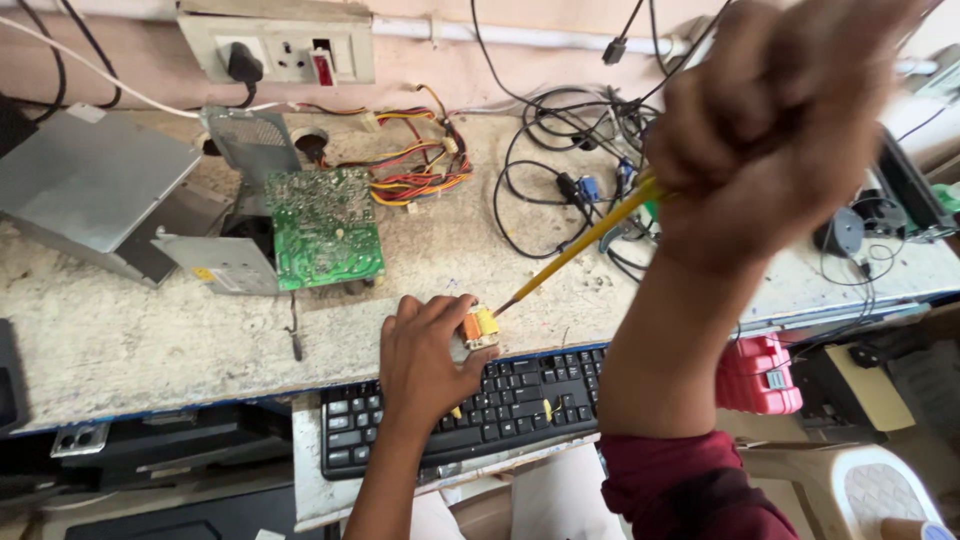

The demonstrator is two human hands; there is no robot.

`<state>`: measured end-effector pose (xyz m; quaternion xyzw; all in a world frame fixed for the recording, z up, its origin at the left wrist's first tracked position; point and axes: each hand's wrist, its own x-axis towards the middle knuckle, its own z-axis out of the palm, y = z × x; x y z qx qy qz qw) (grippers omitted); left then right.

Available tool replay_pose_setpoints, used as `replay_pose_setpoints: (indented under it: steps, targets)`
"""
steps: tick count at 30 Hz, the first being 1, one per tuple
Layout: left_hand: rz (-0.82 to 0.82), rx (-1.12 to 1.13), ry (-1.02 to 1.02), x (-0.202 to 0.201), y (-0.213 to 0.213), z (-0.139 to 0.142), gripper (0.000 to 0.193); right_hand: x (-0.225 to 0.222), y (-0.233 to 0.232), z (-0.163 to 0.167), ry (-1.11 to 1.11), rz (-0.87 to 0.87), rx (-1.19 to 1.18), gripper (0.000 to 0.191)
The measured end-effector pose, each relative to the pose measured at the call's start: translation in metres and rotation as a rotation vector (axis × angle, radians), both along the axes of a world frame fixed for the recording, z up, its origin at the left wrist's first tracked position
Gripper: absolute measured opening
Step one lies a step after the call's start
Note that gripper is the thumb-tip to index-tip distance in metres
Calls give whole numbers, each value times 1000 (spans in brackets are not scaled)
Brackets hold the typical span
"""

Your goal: The person uses a yellow screwdriver to repeatedly tighten and loosen screws on a small orange electrical component. They hold the component with one hand while manipulating the screwdriver with the other, occasionally adjusting their grip.

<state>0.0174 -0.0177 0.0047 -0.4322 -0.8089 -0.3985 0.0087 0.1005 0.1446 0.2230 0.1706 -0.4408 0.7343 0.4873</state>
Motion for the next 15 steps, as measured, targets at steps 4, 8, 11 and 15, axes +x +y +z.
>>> replay_pose_setpoints:
  steps: [4, 8, 11, 15]
  targets:
    - [10, -8, -12, 1, 1, 1, 64, -14, 8, -21, -123, -119, 325, 44]
    - [6, -1, -8, 0, 0, 0, 64, -16, 16, -36, -109, -56, 255, 44]
    - [1, 8, -3, 0, 0, 0, 64, -15, 19, -37, -122, -61, 295, 45]
    - [7, -7, -10, 0, 0, 0, 64, -20, 18, -35, -137, -61, 353, 43]
